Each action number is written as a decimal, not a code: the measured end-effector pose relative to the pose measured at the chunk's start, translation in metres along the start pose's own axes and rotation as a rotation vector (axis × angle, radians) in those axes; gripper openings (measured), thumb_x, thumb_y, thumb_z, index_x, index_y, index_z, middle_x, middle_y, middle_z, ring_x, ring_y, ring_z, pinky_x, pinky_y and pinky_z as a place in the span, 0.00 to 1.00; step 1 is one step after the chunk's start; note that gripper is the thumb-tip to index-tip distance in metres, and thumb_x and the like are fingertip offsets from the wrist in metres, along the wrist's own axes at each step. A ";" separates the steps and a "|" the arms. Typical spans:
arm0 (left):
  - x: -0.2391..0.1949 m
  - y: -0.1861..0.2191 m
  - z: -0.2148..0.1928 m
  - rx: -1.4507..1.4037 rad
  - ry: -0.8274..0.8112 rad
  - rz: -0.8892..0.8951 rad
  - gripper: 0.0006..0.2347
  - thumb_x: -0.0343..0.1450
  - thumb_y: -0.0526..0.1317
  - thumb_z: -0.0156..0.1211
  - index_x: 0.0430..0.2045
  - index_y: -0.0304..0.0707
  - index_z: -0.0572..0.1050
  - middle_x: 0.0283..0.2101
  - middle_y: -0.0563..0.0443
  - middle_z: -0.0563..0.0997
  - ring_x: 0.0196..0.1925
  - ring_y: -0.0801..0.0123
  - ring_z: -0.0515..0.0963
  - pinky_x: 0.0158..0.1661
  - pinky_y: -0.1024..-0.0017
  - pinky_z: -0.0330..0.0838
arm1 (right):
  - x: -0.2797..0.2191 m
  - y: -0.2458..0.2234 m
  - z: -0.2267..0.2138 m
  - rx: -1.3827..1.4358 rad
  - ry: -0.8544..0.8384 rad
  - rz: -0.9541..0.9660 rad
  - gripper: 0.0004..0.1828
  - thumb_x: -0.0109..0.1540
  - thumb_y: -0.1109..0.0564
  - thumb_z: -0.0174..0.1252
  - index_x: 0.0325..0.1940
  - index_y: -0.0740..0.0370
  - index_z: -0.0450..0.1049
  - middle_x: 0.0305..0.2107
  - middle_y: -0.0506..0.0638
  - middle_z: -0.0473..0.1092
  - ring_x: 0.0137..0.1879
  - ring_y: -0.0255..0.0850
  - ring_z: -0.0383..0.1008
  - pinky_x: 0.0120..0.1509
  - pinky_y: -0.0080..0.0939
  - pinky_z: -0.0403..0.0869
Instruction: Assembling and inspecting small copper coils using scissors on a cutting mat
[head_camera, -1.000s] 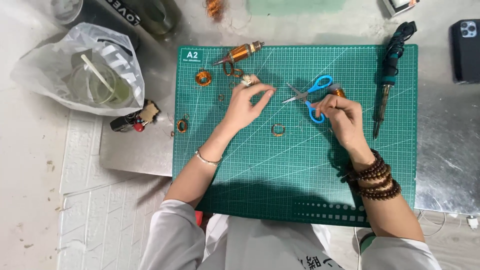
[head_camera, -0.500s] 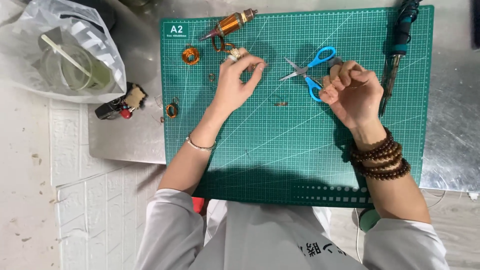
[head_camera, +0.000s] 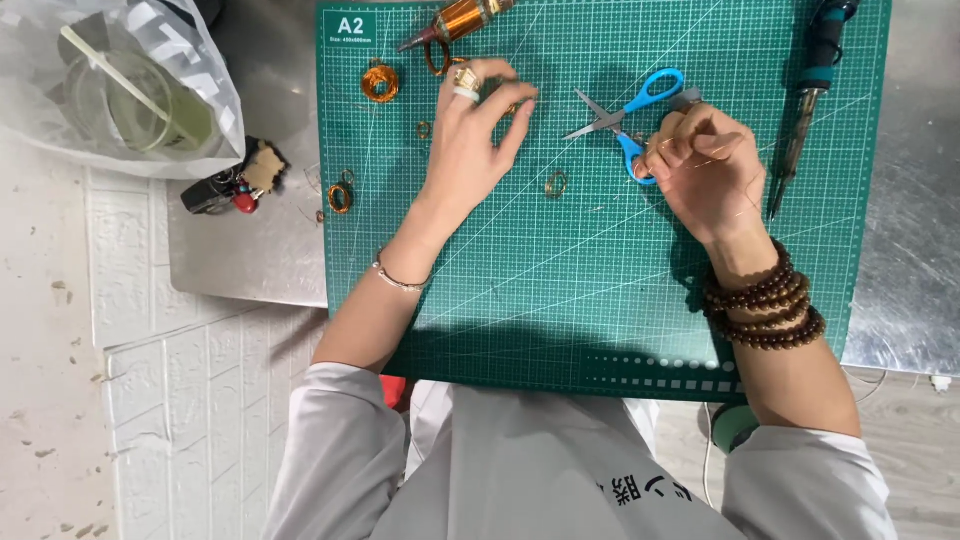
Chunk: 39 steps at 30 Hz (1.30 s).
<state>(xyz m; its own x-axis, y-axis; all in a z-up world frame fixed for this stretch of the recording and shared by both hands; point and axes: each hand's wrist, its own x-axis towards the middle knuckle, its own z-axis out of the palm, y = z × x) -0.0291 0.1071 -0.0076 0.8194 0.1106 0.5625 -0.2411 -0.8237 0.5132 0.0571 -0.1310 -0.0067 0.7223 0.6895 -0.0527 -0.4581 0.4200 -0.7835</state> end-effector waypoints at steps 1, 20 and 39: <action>-0.001 0.000 -0.001 0.038 -0.001 -0.010 0.06 0.71 0.35 0.55 0.39 0.38 0.74 0.45 0.47 0.67 0.47 0.58 0.70 0.49 0.59 0.67 | 0.001 0.002 -0.002 -0.014 -0.017 -0.019 0.08 0.59 0.60 0.43 0.24 0.59 0.60 0.23 0.46 0.56 0.29 0.39 0.57 0.43 0.39 0.72; -0.065 0.046 -0.025 -0.083 -0.473 -0.215 0.05 0.70 0.32 0.53 0.29 0.33 0.78 0.33 0.41 0.78 0.38 0.59 0.79 0.43 0.69 0.73 | 0.002 0.018 -0.021 -0.557 -0.145 -0.361 0.06 0.56 0.64 0.48 0.26 0.71 0.62 0.24 0.61 0.62 0.35 0.49 0.66 0.46 0.47 0.66; -0.113 0.018 -0.089 0.007 -0.456 -0.249 0.05 0.70 0.37 0.55 0.29 0.33 0.75 0.35 0.44 0.71 0.36 0.58 0.72 0.35 0.62 0.69 | -0.007 0.007 -0.011 -0.986 -0.131 -0.454 0.03 0.67 0.70 0.51 0.38 0.75 0.68 0.36 0.62 0.67 0.43 0.49 0.65 0.51 0.45 0.65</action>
<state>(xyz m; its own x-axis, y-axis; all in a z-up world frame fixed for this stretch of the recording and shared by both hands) -0.1719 0.1296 -0.0040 0.9951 0.0521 0.0835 -0.0072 -0.8073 0.5901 0.0548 -0.1396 -0.0190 0.6319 0.6715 0.3870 0.4953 0.0342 -0.8681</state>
